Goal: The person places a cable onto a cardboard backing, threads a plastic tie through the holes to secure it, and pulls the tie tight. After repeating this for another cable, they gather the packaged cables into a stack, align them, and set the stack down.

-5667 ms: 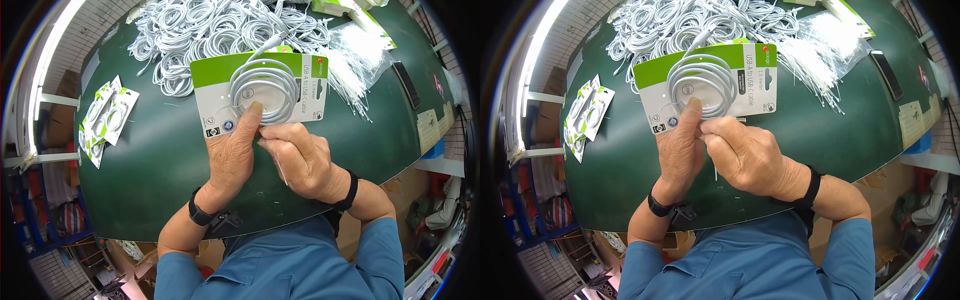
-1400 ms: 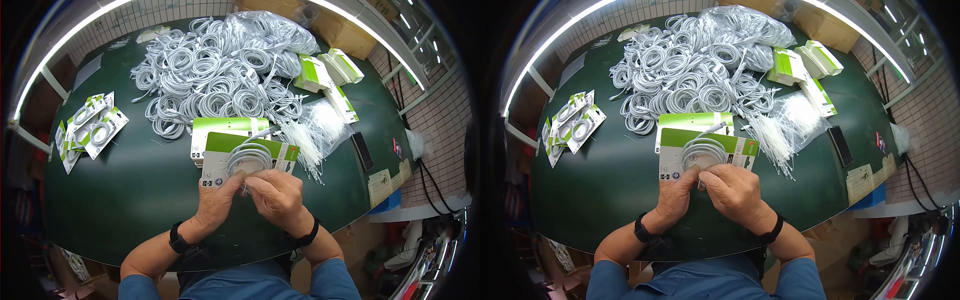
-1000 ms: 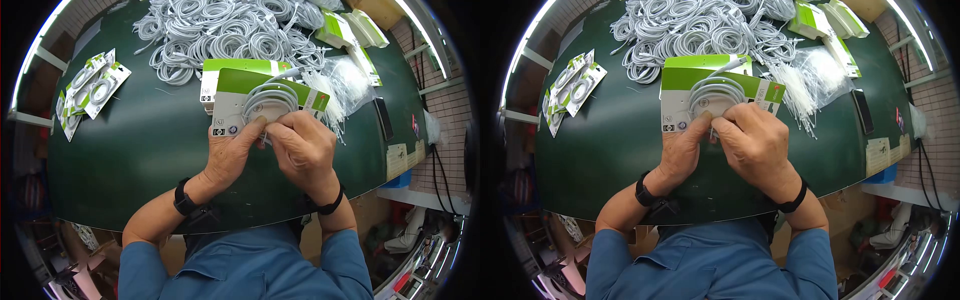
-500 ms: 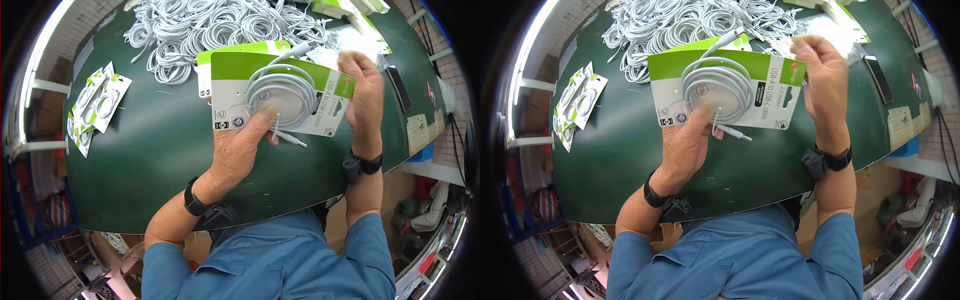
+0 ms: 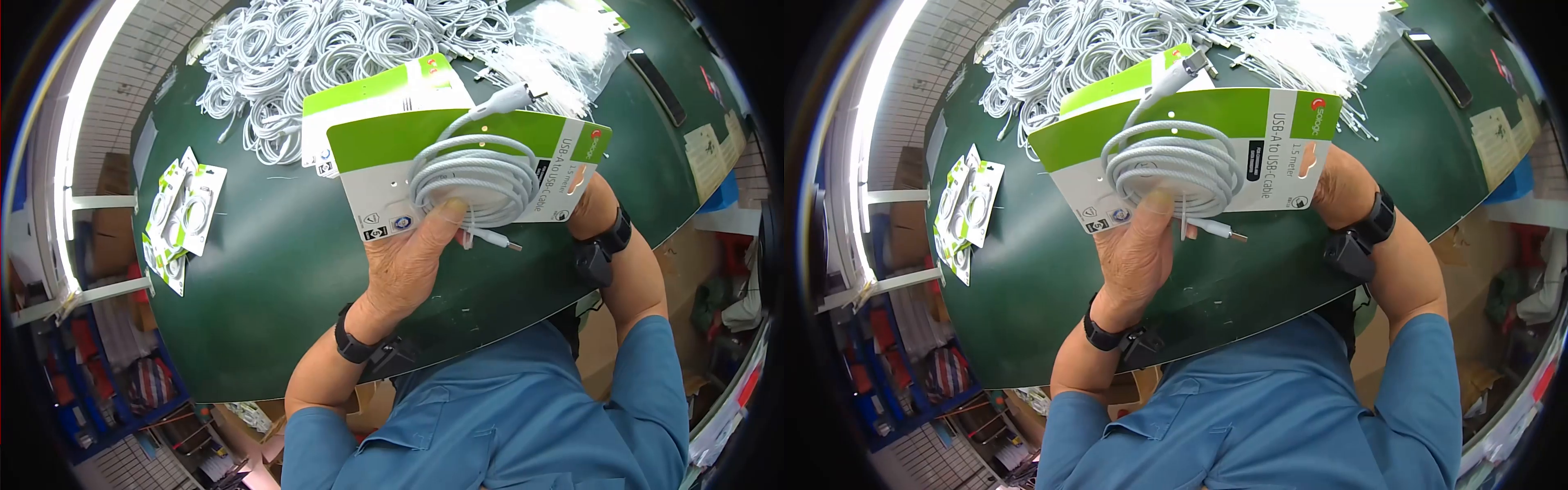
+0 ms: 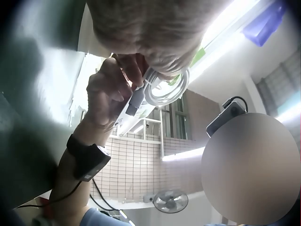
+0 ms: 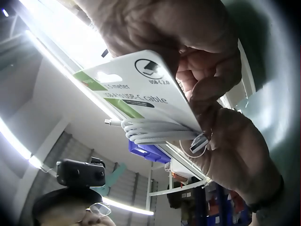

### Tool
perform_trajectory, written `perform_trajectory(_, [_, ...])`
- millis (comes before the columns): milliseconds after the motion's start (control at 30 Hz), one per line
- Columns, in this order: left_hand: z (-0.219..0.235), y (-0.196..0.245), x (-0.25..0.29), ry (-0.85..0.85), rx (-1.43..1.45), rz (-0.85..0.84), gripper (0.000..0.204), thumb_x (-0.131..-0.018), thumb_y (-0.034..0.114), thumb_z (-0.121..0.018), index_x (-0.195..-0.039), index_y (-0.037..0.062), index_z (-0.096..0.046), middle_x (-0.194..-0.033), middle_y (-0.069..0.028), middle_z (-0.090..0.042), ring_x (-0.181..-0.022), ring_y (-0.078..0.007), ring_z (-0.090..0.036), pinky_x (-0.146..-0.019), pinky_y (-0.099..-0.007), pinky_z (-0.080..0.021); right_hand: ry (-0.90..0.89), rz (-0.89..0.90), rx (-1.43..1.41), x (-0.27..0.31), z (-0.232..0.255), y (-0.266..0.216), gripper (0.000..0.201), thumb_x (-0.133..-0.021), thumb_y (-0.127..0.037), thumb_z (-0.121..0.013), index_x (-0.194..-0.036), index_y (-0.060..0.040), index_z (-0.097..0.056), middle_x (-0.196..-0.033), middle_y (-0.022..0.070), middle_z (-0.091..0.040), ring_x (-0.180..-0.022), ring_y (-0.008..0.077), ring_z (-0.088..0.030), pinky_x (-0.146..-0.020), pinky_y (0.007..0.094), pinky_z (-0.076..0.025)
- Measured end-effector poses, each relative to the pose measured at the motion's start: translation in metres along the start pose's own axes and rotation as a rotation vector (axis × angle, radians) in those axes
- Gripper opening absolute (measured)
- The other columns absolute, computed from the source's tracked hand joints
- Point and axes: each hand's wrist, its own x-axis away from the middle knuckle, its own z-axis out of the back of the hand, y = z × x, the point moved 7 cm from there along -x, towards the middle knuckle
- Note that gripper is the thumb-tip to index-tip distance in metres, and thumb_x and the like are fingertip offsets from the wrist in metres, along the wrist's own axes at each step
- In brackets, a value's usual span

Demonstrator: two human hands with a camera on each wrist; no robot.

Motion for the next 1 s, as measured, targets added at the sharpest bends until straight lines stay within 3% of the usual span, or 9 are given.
perform_trajectory(67, [-0.001,-0.001,0.001,-0.012,0.003,0.002,0.033,-0.101,-0.001,-0.069,-0.132,0.0001,-0.059,-0.115,-0.0130,-0.069,-0.087,-0.0178,-0.068,-0.066,-0.0330,-0.058,0.002,-0.051,-0.019,0.004,0.001,0.014,0.023,-0.107,-0.018,-0.061,-0.122,-0.0076,-0.076,-0.117,0.0111,-0.078,-0.103,0.0252,-0.074,-0.093,0.0356,-0.058])
perform_trajectory(167, [-0.002,-0.002,0.001,-0.020,0.007,0.012,0.034,-0.101,-0.001,-0.070,-0.133,0.0001,-0.059,-0.115,-0.0130,-0.069,-0.088,-0.0179,-0.067,-0.066,-0.0332,-0.058,-0.040,0.065,0.093,0.005,0.002,0.010,0.024,-0.108,-0.014,-0.058,-0.123,-0.0077,-0.075,-0.117,0.0109,-0.078,-0.103,0.0259,-0.074,-0.092,0.0361,-0.059])
perform_trajectory(267, [-0.002,-0.003,0.001,-0.017,0.003,0.015,0.035,-0.100,0.000,-0.070,-0.133,0.0002,-0.058,-0.116,-0.0131,-0.069,-0.088,-0.0179,-0.067,-0.066,-0.0332,-0.058,-0.044,-0.005,0.038,0.006,0.000,0.007,0.024,-0.107,-0.011,-0.057,-0.121,-0.0062,-0.075,-0.116,0.0114,-0.078,-0.103,0.0273,-0.075,-0.092,0.0358,-0.059])
perform_trajectory(367, [-0.002,-0.004,0.001,-0.023,-0.005,0.016,0.035,-0.100,0.000,-0.070,-0.134,0.0002,-0.058,-0.116,-0.0132,-0.069,-0.088,-0.0180,-0.068,-0.066,-0.0324,-0.059,-0.056,0.021,0.055,0.001,0.001,0.013,0.029,-0.100,-0.001,-0.064,-0.128,-0.0039,-0.072,-0.119,0.0104,-0.078,-0.104,0.0201,-0.075,-0.090,0.0344,-0.061])
perform_trajectory(533, [0.000,-0.008,-0.001,-0.014,-0.036,0.042,0.036,-0.100,0.002,-0.071,-0.134,-0.0015,-0.058,-0.117,-0.0131,-0.069,-0.088,-0.0181,-0.068,-0.065,-0.0306,-0.060,-0.051,-0.111,-0.311,-0.002,0.001,0.042,0.026,-0.102,-0.007,-0.064,-0.126,-0.0004,-0.072,-0.115,0.0121,-0.077,-0.101,0.0184,-0.074,-0.085,0.0340,-0.060])
perform_trajectory(667, [0.000,-0.009,-0.001,-0.027,-0.032,0.066,0.037,-0.100,0.004,-0.071,-0.135,-0.0012,-0.059,-0.120,-0.0128,-0.069,-0.089,-0.0191,-0.070,-0.064,-0.0309,-0.061,0.002,-0.127,-0.329,-0.002,0.002,0.032,0.026,-0.103,-0.011,-0.064,-0.125,0.0011,-0.071,-0.113,0.0123,-0.077,-0.099,0.0173,-0.073,-0.084,0.0326,-0.060])
perform_trajectory(767, [-0.005,-0.008,-0.002,-0.001,0.065,0.171,0.042,-0.100,0.005,-0.072,-0.139,-0.0004,-0.057,-0.125,-0.0135,-0.068,-0.096,-0.0212,-0.071,-0.067,-0.0326,-0.065,0.012,-0.050,-0.269,-0.004,0.003,0.014,0.028,-0.102,-0.015,-0.066,-0.125,0.0008,-0.071,-0.112,0.0111,-0.077,-0.099,0.0166,-0.073,-0.084,0.0316,-0.059])
perform_trajectory(867, [-0.001,-0.015,0.001,-0.101,0.189,0.390,0.046,-0.102,0.007,-0.071,-0.144,0.0003,-0.053,-0.131,-0.0144,-0.066,-0.107,-0.0236,-0.071,-0.074,-0.0347,-0.068,0.001,0.109,-0.147,-0.010,0.001,-0.016,0.030,-0.102,-0.018,-0.068,-0.125,0.0005,-0.070,-0.111,0.0099,-0.077,-0.098,0.0158,-0.072,-0.084,0.0306,-0.059])
perform_trajectory(1000, [-0.010,-0.012,0.001,-0.081,0.248,0.425,0.047,-0.104,0.008,-0.068,-0.147,0.0004,-0.051,-0.134,-0.0151,-0.065,-0.116,-0.0261,-0.071,-0.086,-0.0389,-0.068,0.011,0.426,0.064,-0.022,-0.007,-0.062,0.033,-0.101,-0.023,-0.071,-0.124,0.0001,-0.070,-0.110,0.0084,-0.076,-0.098,0.0148,-0.072,-0.084,0.0292,-0.058])
